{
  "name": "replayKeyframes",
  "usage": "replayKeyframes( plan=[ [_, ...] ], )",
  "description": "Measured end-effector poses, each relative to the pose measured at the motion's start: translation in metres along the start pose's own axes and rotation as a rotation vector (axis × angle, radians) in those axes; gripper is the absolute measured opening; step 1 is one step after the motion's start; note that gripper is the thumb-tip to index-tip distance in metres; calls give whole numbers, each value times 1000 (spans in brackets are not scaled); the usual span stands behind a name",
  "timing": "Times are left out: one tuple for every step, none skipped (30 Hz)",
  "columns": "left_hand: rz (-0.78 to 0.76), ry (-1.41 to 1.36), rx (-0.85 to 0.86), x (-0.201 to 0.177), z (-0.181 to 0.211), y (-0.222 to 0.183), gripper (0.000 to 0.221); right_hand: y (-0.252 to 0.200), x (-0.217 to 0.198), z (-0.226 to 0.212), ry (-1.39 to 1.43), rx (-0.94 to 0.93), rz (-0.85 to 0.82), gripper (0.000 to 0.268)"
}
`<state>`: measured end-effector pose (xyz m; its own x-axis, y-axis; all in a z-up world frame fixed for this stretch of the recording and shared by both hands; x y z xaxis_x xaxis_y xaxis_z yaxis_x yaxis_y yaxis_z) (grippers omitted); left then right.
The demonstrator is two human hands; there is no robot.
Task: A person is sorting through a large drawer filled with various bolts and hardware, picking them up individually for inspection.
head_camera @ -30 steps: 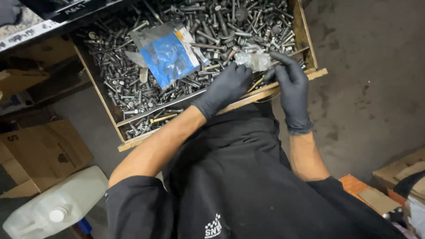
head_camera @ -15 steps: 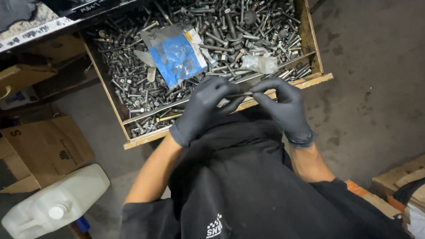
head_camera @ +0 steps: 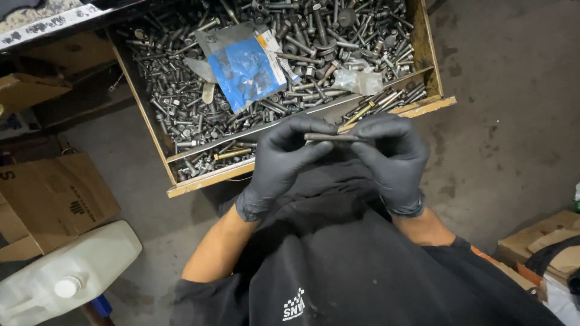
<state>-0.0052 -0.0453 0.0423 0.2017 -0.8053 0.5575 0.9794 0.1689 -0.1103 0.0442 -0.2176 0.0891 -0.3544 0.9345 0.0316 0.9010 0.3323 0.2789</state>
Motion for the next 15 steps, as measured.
replayKeyframes(
  plan=[
    [0,0,0,-1,-2,-1,23,0,1,-1,0,0,0,23],
    [35,-53,-31,-4,-7,-2,22,0,2,-2,1,-8,2,24],
    [71,-106,-62,-7,-12,-3,22,0,2,-4,2,-16,4,25],
    [70,-106,-64,-6,-12,-3,22,0,2,-3,2,-15,6,25],
    [72,-81,-56,-5,-11,-3,22,-1,1,-2,5,-13,-2,26],
    [74,-55,-49,-5,-10,-3,22,-1,1,-1,9,-12,-9,27],
    [72,-54,-51,-5,-11,-3,22,-1,1,-2,8,-11,-6,27],
    [68,-32,-42,-5,-12,-4,23,-2,1,-3,9,-9,-5,27],
    [65,-11,-32,-4,-13,-5,23,-3,2,-4,10,-7,-4,28],
    [64,-10,-36,-2,-12,-5,23,-4,1,-3,10,-4,-1,28],
    [62,9,-28,-1,-9,-5,24,-5,1,-3,13,-11,1,27],
    [61,27,-21,2,-8,-6,25,-6,0,-3,15,-16,3,26],
    [60,27,-26,-2,-14,-5,25,-7,0,-4,14,-14,6,26],
    [62,-33,-46,-6,-22,-5,25,-7,0,-6,25,-13,9,26],
    [65,-93,-66,-10,-29,-5,25,-7,0,-7,35,-12,12,25]
  ],
)
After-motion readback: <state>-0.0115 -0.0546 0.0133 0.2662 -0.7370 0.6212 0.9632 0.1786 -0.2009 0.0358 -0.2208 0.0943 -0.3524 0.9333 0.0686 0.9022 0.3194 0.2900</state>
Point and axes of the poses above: each hand's wrist, its own y-axis towards the middle knuckle, its own x-axis out of the palm, z = x × y, the point moved 8 cm from there along y, towards the middle knuckle
